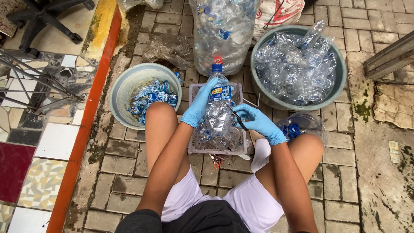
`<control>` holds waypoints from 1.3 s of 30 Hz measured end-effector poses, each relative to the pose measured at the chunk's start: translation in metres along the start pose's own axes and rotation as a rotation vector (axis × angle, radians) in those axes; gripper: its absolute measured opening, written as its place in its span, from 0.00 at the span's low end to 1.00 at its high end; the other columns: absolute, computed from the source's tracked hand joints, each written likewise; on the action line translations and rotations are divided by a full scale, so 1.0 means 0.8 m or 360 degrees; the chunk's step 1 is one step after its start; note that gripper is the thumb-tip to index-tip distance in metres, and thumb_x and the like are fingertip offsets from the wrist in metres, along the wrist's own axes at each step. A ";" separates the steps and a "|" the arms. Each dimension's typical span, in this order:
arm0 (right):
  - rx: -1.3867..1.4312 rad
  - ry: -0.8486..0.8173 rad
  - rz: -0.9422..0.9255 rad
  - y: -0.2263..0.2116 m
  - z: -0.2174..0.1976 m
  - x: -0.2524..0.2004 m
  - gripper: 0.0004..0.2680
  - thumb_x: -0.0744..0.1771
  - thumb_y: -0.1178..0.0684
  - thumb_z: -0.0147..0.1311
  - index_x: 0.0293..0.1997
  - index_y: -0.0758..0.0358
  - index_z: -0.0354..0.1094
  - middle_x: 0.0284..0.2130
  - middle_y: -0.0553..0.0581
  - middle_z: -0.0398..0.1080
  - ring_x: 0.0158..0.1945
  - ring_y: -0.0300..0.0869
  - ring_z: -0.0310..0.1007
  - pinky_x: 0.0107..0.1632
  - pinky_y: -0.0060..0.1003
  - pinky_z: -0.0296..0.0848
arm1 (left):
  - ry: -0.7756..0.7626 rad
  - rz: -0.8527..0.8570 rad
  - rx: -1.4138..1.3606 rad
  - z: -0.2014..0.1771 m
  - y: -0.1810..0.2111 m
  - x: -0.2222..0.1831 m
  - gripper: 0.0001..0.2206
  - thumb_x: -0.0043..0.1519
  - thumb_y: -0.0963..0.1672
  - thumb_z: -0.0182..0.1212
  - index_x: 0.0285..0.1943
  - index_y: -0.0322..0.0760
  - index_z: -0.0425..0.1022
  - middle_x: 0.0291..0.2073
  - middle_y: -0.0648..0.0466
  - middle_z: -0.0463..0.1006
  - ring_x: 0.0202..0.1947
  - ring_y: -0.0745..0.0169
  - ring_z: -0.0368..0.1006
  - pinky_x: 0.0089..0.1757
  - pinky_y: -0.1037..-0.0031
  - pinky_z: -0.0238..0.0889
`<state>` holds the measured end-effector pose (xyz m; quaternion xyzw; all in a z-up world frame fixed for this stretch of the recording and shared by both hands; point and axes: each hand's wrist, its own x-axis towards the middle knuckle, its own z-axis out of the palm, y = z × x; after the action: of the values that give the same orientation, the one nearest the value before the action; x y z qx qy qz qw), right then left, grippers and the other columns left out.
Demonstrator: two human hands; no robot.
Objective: Manually sorting plastic bottles by removing labels with scissors and separating caps and bottles into different bins.
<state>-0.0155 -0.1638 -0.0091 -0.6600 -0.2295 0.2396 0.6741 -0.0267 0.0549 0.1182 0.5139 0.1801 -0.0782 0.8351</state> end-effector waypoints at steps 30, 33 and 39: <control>0.0120 0.0085 -0.0020 0.006 0.008 -0.002 0.15 0.63 0.60 0.67 0.53 0.64 0.70 0.33 0.57 0.76 0.39 0.37 0.72 0.49 0.38 0.70 | -0.0209 0.0175 -0.0301 -0.047 -0.045 0.060 0.21 0.60 0.50 0.67 0.55 0.31 0.81 0.48 0.42 0.83 0.47 0.50 0.82 0.49 0.61 0.77; 0.0104 0.0107 -0.0033 0.017 0.005 -0.001 0.16 0.62 0.60 0.68 0.54 0.63 0.70 0.36 0.55 0.77 0.41 0.36 0.72 0.51 0.37 0.70 | -0.0160 0.0210 -0.0272 -0.041 -0.037 0.046 0.21 0.59 0.51 0.69 0.53 0.30 0.82 0.47 0.44 0.83 0.45 0.53 0.82 0.50 0.63 0.76; 0.0086 0.0093 -0.0042 0.001 0.010 -0.002 0.16 0.62 0.60 0.68 0.54 0.62 0.70 0.35 0.55 0.76 0.41 0.36 0.70 0.53 0.37 0.68 | 0.0051 0.0065 -0.0104 0.006 0.016 -0.017 0.40 0.49 0.56 0.73 0.66 0.27 0.71 0.67 0.35 0.67 0.69 0.43 0.62 0.68 0.56 0.49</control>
<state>-0.0215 -0.1583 -0.0100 -0.6451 -0.2117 0.2175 0.7012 -0.0340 0.0554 0.1357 0.4912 0.1854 -0.0468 0.8498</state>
